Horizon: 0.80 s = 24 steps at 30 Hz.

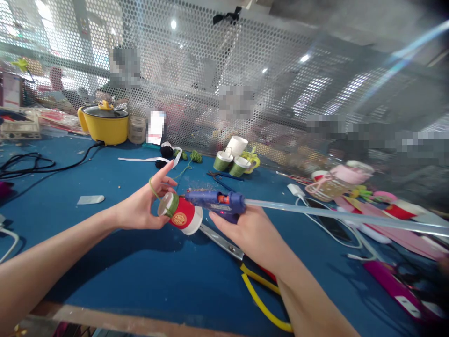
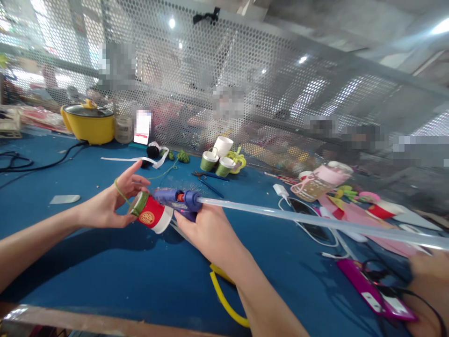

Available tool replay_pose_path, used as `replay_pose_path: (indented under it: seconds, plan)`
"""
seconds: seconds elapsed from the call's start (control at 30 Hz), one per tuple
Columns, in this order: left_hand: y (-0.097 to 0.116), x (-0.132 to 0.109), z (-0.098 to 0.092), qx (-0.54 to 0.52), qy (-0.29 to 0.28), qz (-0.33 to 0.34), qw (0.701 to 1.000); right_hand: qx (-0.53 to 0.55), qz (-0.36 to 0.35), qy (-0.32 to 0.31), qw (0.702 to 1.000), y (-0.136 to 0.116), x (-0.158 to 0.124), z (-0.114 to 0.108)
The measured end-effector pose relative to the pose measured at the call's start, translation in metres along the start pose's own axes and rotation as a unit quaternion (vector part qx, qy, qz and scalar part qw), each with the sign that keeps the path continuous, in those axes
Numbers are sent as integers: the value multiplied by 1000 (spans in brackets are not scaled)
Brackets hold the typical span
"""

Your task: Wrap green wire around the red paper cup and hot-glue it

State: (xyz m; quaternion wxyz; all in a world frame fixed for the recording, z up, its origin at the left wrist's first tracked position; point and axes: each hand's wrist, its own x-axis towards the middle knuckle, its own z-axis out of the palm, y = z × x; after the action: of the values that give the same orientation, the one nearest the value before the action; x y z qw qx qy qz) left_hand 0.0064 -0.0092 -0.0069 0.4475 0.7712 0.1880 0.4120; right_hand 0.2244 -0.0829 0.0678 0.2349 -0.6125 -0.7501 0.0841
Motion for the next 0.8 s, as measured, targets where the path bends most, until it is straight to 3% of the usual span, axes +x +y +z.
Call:
replay_pose_path:
  seconds: [0.43,0.6,0.8]
  plan:
    - [-5,2,-4,-25,48,-57,997,-12,16,-29,999,-5,-11,1]
    - [-6,2,-4,-21,47,-63,997,-3,-17,-18,1000,-9,-14,1]
    - [-2,2,-3,-17,42,-55,997,8,-5,-28,1000,-3,-11,0]
